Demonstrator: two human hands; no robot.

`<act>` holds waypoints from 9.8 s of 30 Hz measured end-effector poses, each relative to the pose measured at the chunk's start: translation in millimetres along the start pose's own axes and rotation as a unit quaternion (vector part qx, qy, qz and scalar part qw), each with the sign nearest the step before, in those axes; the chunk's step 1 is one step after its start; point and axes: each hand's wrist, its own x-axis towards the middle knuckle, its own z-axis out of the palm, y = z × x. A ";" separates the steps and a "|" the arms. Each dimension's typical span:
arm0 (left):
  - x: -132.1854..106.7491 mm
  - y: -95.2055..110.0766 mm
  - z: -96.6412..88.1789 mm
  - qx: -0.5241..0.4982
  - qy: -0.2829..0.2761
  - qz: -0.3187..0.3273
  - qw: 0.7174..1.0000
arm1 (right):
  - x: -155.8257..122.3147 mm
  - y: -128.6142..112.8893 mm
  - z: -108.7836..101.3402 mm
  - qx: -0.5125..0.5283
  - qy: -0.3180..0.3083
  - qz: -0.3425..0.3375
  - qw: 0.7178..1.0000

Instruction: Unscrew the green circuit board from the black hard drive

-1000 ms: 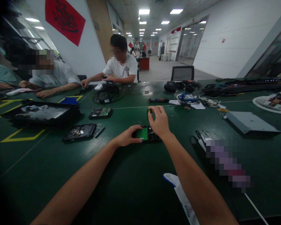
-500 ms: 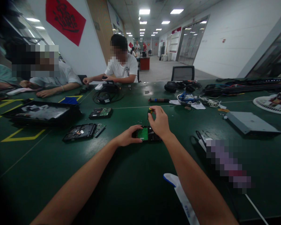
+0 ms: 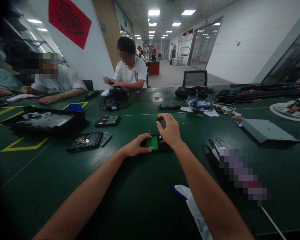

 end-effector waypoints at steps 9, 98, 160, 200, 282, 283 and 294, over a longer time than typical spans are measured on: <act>0.5 -0.7 0.5 -0.009 0.003 -0.003 1.000 | 0.0 0.2 0.0 0.005 0.001 0.014 1.000; 0.3 -2.5 1.3 -0.002 0.007 0.007 1.000 | -0.1 -2.1 -1.5 -0.003 0.008 -0.002 1.000; -0.4 -0.2 0.1 -0.010 0.004 0.008 1.000 | -0.5 -1.9 -1.5 -0.017 0.001 -0.012 1.000; -0.5 -1.0 1.2 -0.004 0.009 0.011 1.000 | 0.7 2.0 -0.5 -0.016 0.027 -0.008 0.999; -0.3 -1.6 -0.1 -0.010 0.002 0.011 1.000 | -0.1 1.0 -0.4 -0.013 0.028 0.003 1.000; -0.3 -1.8 0.0 -0.011 0.001 0.012 1.000 | -0.2 1.7 -0.2 -0.011 0.028 0.007 1.000; -0.1 -4.1 1.5 -0.008 0.005 0.013 1.000 | 0.0 0.5 0.2 -0.013 0.036 -0.003 0.999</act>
